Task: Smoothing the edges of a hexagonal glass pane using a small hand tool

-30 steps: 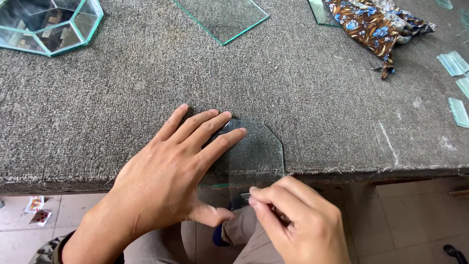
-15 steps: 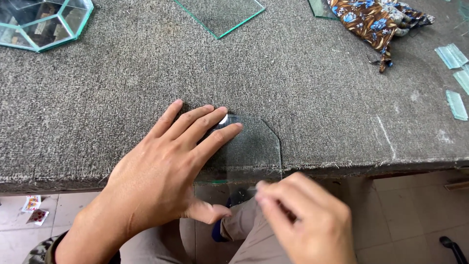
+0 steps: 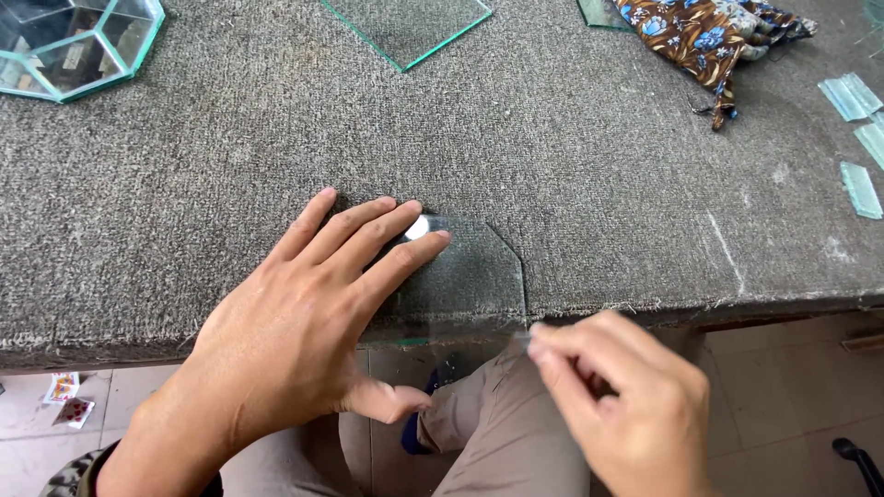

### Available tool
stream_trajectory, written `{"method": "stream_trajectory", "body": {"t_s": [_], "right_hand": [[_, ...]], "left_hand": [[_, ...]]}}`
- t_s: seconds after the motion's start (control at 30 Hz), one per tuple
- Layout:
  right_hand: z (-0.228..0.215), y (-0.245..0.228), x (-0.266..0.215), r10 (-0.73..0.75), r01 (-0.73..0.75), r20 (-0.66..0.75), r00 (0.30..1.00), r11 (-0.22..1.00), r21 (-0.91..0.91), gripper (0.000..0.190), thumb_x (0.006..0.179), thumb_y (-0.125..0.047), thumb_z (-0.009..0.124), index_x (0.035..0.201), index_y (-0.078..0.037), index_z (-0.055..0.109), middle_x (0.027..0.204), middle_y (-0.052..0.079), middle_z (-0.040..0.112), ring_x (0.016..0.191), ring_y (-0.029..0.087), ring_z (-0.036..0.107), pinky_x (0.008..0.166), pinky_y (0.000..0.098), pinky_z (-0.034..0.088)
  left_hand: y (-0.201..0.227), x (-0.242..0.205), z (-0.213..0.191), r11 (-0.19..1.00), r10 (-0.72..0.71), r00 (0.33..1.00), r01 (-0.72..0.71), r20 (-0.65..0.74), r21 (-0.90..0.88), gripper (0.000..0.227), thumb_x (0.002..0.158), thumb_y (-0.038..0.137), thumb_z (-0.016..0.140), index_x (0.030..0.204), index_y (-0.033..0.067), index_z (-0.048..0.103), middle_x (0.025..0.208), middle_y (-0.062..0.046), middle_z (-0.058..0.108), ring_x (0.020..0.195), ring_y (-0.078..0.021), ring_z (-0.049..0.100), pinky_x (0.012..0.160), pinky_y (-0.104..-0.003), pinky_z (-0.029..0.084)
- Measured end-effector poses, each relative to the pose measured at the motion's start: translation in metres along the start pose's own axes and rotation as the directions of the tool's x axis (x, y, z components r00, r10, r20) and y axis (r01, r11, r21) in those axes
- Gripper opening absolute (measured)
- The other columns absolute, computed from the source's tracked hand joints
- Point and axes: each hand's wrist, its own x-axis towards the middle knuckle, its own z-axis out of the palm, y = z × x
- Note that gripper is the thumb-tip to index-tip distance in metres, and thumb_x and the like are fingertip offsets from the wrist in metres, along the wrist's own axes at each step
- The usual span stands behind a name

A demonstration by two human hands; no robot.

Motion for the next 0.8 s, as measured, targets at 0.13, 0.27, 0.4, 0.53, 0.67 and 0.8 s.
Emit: {"method": "stream_trajectory", "body": {"t_s": [0.13, 0.27, 0.4, 0.53, 0.67, 0.8], "right_hand": [[0.003, -0.003, -0.002, -0.01, 0.01, -0.037, 0.999, 1.0, 0.001, 0.005, 0.095, -0.008, 0.079, 0.096, -0.011, 0.083, 0.088, -0.001, 0.078, 0.063, 0.01, 0.063, 0.068, 0.0233, 0.051], [0.0, 0.007, -0.001, 0.021, -0.02, -0.012, 1.0, 0.998, 0.053, 0.007, 0.095, -0.007, 0.079, 0.09, -0.012, 0.081, 0.077, -0.003, 0.07, 0.06, 0.009, 0.056, 0.063, 0.0227, 0.047], [-0.004, 0.011, 0.002, 0.14, -0.139, -0.054, 0.989, 0.99, 0.02, 0.007, 0.096, -0.01, 0.08, 0.092, -0.014, 0.083, 0.074, -0.004, 0.069, 0.06, 0.008, 0.055, 0.061, 0.0244, 0.046], [-0.013, 0.009, 0.006, 0.206, -0.197, -0.113, 0.972, 0.977, 0.084, 0.006, 0.099, -0.005, 0.078, 0.093, -0.007, 0.08, 0.095, 0.005, 0.075, 0.072, 0.012, 0.061, 0.068, 0.0248, 0.05], [-0.007, 0.002, 0.008, 0.131, -0.126, -0.059, 0.99, 0.988, 0.086, 0.005, 0.098, -0.009, 0.077, 0.094, -0.009, 0.08, 0.09, 0.0, 0.081, 0.079, 0.011, 0.073, 0.079, 0.0254, 0.056], [0.001, 0.009, 0.007, 0.107, -0.106, -0.004, 0.994, 0.99, 0.093, 0.01, 0.101, -0.015, 0.07, 0.095, -0.014, 0.079, 0.085, -0.006, 0.078, 0.069, 0.008, 0.068, 0.071, 0.0228, 0.053]], "left_hand": [[-0.001, 0.0, -0.003, 1.0, 0.01, 1.0, -0.01, -0.003, -0.024, 0.136, 0.071, 0.109, 0.06, 0.165, 0.0109, 0.045, 0.169, -0.019, 0.048, 0.158, -0.0374, 0.041, 0.132, -0.06, 0.021], [0.001, 0.002, -0.003, 1.0, 0.008, 1.0, -0.008, -0.005, -0.009, 0.136, 0.07, 0.107, 0.067, 0.165, 0.0119, 0.046, 0.169, -0.018, 0.048, 0.157, -0.0359, 0.042, 0.132, -0.059, 0.022], [0.001, 0.002, -0.003, 1.0, 0.005, 1.0, -0.005, -0.012, 0.003, 0.135, 0.071, 0.106, 0.068, 0.165, 0.0117, 0.046, 0.169, -0.017, 0.049, 0.157, -0.0354, 0.043, 0.133, -0.059, 0.023], [0.002, 0.002, -0.003, 1.0, 0.001, 1.0, -0.002, -0.017, -0.009, 0.134, 0.071, 0.106, 0.065, 0.165, 0.0124, 0.047, 0.17, -0.017, 0.049, 0.157, -0.0353, 0.044, 0.133, -0.058, 0.022], [0.002, 0.003, -0.004, 1.0, -0.002, 1.0, 0.001, -0.024, -0.023, 0.134, 0.07, 0.106, 0.066, 0.164, 0.012, 0.047, 0.169, -0.016, 0.05, 0.157, -0.0344, 0.044, 0.132, -0.059, 0.022], [0.003, 0.004, -0.005, 1.0, -0.002, 0.999, 0.001, -0.035, -0.024, 0.139, 0.064, 0.107, 0.075, 0.163, 0.0128, 0.049, 0.168, -0.015, 0.051, 0.156, -0.0333, 0.045, 0.132, -0.058, 0.023]]}}
